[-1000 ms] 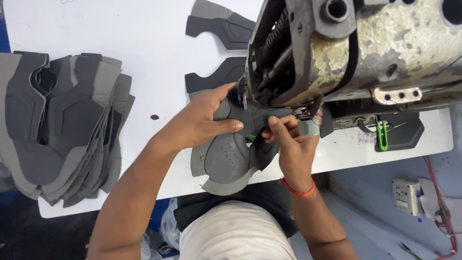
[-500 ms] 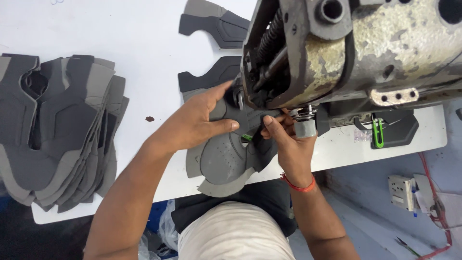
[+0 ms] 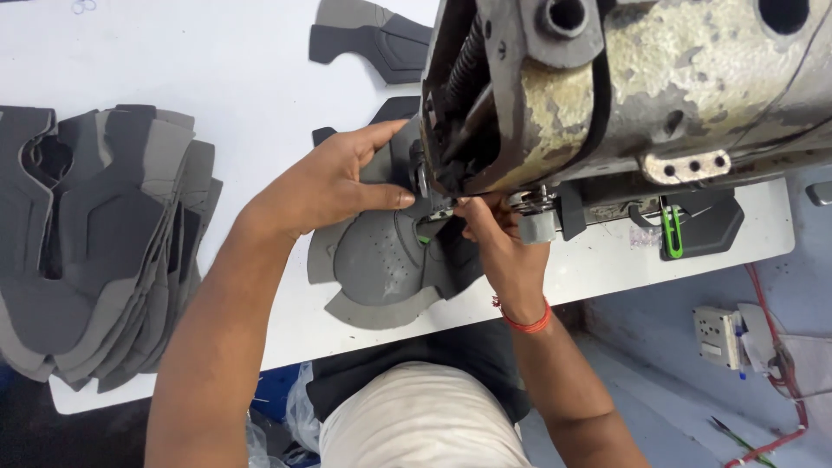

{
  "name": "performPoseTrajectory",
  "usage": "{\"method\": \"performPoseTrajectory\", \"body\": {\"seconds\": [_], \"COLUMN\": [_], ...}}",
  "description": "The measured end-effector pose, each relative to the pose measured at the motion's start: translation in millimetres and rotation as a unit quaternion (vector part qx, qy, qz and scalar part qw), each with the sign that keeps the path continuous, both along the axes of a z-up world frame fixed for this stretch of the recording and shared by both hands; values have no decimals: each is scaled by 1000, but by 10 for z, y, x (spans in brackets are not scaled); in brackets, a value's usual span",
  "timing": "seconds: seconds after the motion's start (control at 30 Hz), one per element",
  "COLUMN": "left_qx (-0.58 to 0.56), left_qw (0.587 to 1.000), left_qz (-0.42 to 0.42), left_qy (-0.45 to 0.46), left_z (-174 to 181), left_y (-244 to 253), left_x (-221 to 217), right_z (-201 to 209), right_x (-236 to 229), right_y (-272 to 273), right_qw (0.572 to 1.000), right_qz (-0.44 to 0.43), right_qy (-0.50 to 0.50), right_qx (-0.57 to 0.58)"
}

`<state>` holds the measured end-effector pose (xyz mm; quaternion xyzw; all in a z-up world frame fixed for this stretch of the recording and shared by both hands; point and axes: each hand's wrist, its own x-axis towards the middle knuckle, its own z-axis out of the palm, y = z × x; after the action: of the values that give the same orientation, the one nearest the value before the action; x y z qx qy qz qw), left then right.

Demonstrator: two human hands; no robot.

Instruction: The person sews gray and black shoe parts using a sewing machine, then cuts the excess thread with green scissors. They repeat this process for multiple shoe parts, stacking the finished pieces on the table.

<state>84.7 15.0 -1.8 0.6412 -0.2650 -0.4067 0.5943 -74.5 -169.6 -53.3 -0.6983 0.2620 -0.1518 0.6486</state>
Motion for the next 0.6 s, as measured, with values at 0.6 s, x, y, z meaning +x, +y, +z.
{"method": "performPoseTrajectory", "body": {"seconds": [0.6], "left_qx": [-18], "left_qw": [992], "left_qz": [77], "left_qy": [96], "left_z": [30], "left_y": [-41], "left_x": [17], "right_z": [-824], "right_x": [-934], "right_y": [138], "right_qw": [773], "right_qz": [325], "right_qy": [-67], "right_qx": [540]}}
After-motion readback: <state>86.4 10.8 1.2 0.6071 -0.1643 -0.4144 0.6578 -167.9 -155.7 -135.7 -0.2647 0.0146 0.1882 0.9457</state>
